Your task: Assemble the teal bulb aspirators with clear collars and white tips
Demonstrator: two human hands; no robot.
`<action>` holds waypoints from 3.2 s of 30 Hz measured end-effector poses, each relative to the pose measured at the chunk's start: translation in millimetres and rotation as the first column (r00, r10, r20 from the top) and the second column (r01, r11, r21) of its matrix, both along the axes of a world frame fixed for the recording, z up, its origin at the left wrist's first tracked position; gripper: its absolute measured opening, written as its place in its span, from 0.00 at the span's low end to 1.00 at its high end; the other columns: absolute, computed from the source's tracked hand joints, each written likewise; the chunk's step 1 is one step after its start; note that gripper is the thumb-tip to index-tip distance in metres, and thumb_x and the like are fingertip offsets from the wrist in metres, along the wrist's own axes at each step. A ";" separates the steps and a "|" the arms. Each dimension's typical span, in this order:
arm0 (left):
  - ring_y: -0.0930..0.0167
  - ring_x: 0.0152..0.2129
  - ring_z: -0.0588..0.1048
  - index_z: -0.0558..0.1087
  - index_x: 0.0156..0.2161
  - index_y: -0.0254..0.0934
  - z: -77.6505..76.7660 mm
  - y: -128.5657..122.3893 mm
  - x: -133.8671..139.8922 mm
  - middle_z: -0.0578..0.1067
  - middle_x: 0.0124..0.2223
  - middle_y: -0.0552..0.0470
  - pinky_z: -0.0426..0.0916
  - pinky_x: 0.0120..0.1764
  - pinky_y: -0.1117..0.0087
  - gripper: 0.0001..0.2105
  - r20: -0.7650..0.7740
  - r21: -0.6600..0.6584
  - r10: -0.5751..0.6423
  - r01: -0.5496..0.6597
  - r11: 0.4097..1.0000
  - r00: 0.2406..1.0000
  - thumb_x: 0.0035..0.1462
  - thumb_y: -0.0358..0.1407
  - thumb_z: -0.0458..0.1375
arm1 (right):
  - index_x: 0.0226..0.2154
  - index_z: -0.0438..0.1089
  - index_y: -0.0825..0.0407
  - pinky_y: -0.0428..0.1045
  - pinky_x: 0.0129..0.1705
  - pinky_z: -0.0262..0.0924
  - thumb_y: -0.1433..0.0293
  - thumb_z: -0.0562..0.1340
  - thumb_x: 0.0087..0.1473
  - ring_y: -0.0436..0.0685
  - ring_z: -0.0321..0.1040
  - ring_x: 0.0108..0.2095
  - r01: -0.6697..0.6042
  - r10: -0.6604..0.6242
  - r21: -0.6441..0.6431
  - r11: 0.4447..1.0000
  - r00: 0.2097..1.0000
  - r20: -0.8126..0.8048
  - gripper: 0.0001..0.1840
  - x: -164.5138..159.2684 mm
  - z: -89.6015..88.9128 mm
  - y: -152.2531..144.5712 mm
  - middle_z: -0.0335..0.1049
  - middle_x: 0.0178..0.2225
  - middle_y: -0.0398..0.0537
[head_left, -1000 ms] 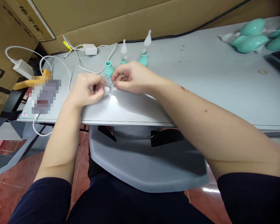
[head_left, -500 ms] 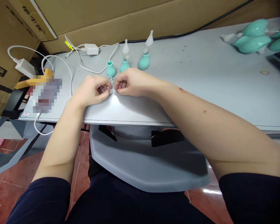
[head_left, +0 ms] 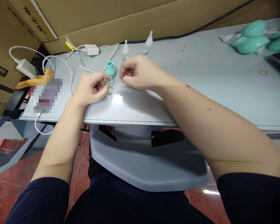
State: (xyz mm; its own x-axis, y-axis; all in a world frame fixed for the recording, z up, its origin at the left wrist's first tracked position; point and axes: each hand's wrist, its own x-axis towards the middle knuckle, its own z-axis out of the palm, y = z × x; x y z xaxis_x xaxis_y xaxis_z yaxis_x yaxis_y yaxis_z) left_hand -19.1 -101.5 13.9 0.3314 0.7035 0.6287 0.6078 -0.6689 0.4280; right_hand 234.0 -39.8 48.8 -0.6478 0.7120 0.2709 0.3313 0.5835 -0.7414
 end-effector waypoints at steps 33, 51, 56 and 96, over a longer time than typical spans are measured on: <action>0.49 0.39 0.84 0.84 0.41 0.54 17.2 96.4 56.4 0.87 0.42 0.47 0.76 0.45 0.42 0.10 -0.011 0.133 -0.055 0.056 0.990 0.998 0.63 0.50 0.61 | 0.34 0.56 0.42 0.57 0.34 0.57 0.69 0.69 0.66 0.59 0.57 0.28 0.281 -0.144 0.195 0.940 0.843 -0.518 0.19 1.8 -10.7 24.3 0.63 0.31 0.42; 0.56 0.35 0.83 0.85 0.37 0.56 27.9 83.8 55.8 0.87 0.37 0.53 0.77 0.44 0.47 0.24 0.144 -0.036 -0.230 0.238 0.971 0.962 0.64 0.71 0.62 | 0.37 0.65 0.41 0.54 0.29 0.56 0.61 0.69 0.73 0.56 0.57 0.23 0.012 -0.119 -0.176 0.984 0.780 -0.614 0.14 1.4 -5.5 29.6 0.64 0.24 0.37; 0.60 0.36 0.82 0.85 0.39 0.55 33.7 77.3 55.7 0.89 0.39 0.55 0.74 0.42 0.49 0.29 0.127 -0.082 -0.257 0.268 0.960 0.958 0.66 0.75 0.60 | 0.37 0.66 0.43 0.52 0.28 0.53 0.66 0.64 0.79 0.54 0.53 0.21 -0.020 -0.124 -0.215 0.977 0.764 -0.633 0.13 1.0 -7.1 30.6 0.65 0.23 0.35; 0.57 0.45 0.85 0.86 0.43 0.53 4.6 115.6 34.8 0.89 0.44 0.59 0.80 0.57 0.43 0.11 0.152 0.016 -0.019 0.017 1.000 0.988 0.53 0.46 0.71 | 0.38 0.68 0.40 0.57 0.32 0.56 0.52 0.74 0.64 0.59 0.63 0.25 0.036 -0.140 -0.206 0.978 0.847 -0.513 0.17 7.0 0.0 24.4 0.72 0.29 0.41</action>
State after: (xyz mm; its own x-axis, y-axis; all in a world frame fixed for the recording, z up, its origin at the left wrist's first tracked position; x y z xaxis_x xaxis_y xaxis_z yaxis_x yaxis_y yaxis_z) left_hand 15.7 14.0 18.6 0.2435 0.6886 0.6830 0.5241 -0.6860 0.5048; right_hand 241.0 -15.4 48.7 -0.3794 0.8290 0.4108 -0.0912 0.4084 -0.9083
